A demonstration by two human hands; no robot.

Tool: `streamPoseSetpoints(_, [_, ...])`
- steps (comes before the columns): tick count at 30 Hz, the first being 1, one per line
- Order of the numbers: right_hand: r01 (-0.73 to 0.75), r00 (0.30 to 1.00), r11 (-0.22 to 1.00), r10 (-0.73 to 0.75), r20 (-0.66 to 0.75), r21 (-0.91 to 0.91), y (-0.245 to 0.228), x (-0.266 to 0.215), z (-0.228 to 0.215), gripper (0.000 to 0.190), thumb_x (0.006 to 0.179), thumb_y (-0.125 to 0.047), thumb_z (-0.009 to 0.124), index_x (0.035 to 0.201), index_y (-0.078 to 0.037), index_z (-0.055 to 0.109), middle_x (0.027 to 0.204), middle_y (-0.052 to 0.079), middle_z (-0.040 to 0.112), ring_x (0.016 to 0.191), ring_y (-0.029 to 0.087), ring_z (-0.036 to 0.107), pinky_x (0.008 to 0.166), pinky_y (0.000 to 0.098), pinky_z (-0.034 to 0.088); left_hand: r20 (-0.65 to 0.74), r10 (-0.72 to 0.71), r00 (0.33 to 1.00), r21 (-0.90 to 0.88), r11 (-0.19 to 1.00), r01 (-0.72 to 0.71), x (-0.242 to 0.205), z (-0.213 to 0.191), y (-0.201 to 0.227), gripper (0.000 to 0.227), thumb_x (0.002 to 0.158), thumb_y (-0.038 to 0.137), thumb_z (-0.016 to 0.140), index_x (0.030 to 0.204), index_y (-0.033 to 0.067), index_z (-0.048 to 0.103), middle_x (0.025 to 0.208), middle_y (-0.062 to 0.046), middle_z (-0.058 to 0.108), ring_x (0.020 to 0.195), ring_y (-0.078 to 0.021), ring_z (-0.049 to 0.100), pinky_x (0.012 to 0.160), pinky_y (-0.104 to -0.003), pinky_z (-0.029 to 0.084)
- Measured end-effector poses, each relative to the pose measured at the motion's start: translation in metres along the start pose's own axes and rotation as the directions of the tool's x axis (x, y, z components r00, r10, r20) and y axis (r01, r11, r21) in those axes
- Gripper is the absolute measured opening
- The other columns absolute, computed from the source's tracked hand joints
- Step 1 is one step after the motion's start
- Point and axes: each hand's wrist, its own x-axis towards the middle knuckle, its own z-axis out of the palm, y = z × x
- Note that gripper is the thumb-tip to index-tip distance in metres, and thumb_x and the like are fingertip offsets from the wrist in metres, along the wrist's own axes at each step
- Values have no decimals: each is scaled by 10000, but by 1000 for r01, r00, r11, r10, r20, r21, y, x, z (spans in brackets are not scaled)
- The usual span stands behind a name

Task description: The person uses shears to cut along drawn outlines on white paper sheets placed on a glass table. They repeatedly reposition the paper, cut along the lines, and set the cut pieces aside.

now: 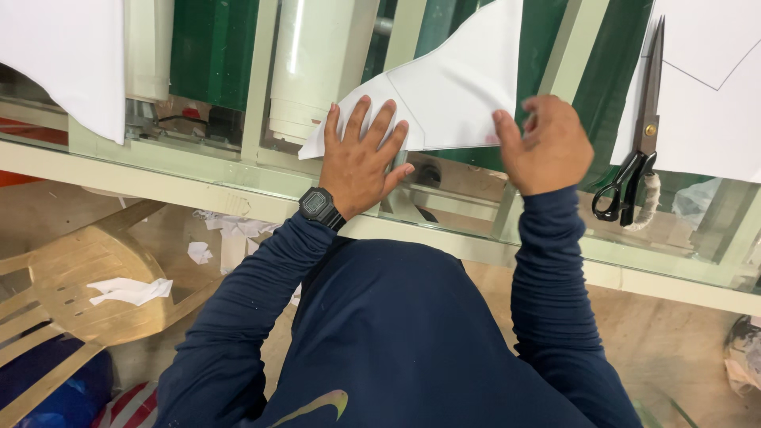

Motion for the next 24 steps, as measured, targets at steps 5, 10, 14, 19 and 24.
streamPoseSetpoints(5, [461,869,822,-495,18,335,-50,3,38,612,981,-250,741,1475,19,498,1522,233,502,1383,419,524,1166,464,435,9,0,1000,-33,999,0,1,-1,0,595,974,540,662,1424,155,603,1571,-132,441,1468,-407,330,1164,-714,196])
streamPoseSetpoints(10, [515,799,776,-589,124,364,-46,27,63,587,995,-276,695,1477,0,502,1555,219,475,1400,408,489,1173,469,397,-24,4,1000,-24,1000,-5,2,-4,0,619,943,543,666,1423,159,605,1553,-131,448,1453,-407,337,1148,-723,208])
streamPoseSetpoints(14, [513,815,801,-567,116,309,-8,45,63,526,1028,-245,678,1471,-9,523,1550,205,493,1410,403,498,1182,468,397,-20,5,1000,-11,1000,-5,0,-3,1,623,948,551,669,1421,150,604,1551,-123,454,1456,-404,337,1147,-728,206])
streamPoseSetpoints(19, [459,880,870,-472,41,179,40,68,56,423,1046,-186,690,1422,-24,586,1558,180,522,1413,388,508,1199,465,404,-25,-3,1000,-11,1000,3,0,-4,1,621,937,562,665,1406,159,608,1549,-116,455,1452,-399,339,1144,-733,192])
streamPoseSetpoints(24, [435,899,900,-433,-57,18,50,60,53,440,1041,-154,706,1450,-40,590,1605,197,485,1467,386,476,1222,491,364,-19,-7,1000,-21,1000,7,1,-4,1,630,940,559,663,1414,149,600,1554,-129,448,1457,-406,336,1171,-703,194])
